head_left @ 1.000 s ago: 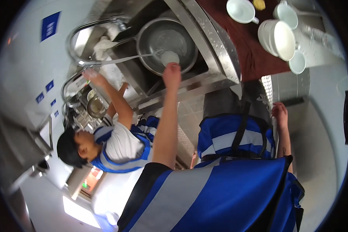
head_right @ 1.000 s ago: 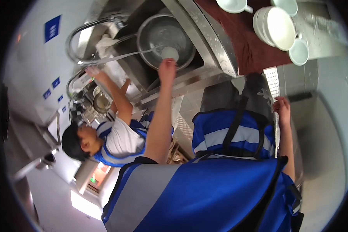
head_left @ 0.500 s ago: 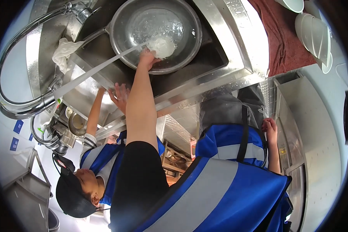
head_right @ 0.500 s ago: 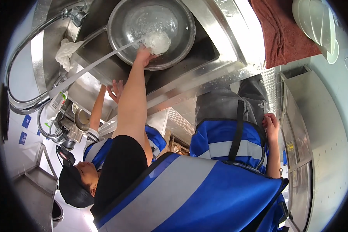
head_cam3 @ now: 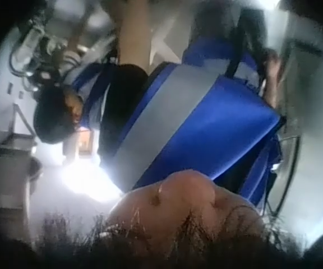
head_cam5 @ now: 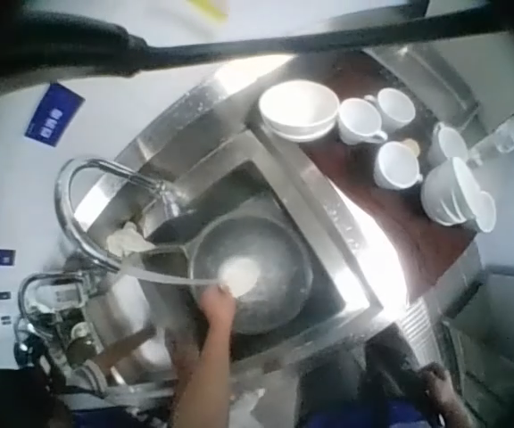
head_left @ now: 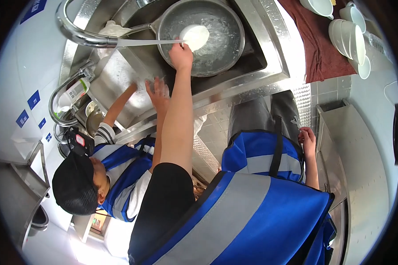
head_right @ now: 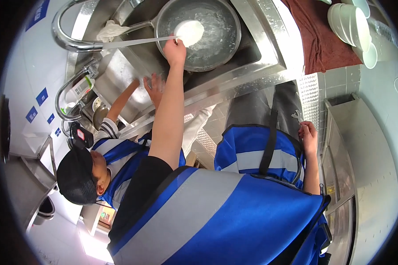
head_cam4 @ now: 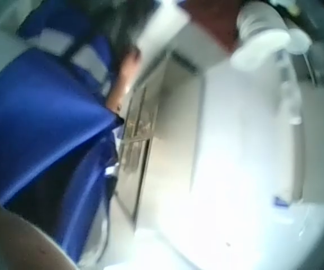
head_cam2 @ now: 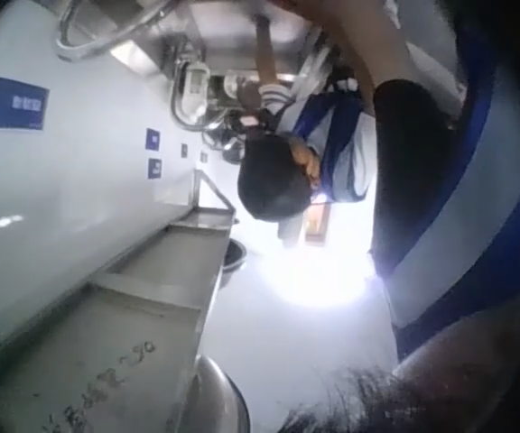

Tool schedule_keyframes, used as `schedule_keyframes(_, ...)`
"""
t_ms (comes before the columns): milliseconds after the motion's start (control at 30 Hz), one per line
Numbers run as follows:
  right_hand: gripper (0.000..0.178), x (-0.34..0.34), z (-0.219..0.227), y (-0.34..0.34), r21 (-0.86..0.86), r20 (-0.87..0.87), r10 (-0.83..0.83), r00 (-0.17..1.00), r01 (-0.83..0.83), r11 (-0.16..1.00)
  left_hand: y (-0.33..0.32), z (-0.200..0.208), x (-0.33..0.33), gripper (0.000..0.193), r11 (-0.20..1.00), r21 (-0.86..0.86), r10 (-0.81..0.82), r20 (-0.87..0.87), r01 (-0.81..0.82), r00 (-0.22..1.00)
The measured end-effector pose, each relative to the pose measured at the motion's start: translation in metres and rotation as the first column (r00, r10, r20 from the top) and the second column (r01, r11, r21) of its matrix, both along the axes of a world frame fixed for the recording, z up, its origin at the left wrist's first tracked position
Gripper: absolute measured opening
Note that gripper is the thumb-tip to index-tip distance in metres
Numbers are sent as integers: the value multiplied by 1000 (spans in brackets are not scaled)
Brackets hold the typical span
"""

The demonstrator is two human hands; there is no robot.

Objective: Rinsing dishes and loading them into a commercial dishwasher.

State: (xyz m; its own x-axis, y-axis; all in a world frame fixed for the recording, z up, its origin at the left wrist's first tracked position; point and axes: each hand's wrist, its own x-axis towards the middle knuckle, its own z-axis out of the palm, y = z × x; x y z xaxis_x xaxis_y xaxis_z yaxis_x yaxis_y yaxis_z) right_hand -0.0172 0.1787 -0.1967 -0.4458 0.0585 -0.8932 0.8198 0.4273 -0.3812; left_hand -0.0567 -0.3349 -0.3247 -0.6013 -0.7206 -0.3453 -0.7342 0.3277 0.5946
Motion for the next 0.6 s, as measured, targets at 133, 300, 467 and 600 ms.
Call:
schedule_keyframes(133,15,-2,3,1,-27,-44,32,999,-33,999,-4,13,-11,29,884,434,140,116,-177,983)
schedule_keyframes(300,16,2,10,6,18,-22,-69,997,69,997,13,-17,-4,33,97,968,601,129,-233,789)
schedule_keyframes(467,16,7,7,11,13,72,-169,983,169,986,39,-6,-13,30,-53,994,819,100,-98,564)
schedule_keyframes(600,16,-1,1,0,-31,17,-121,993,121,992,46,23,-10,29,341,920,839,-206,-193,503)
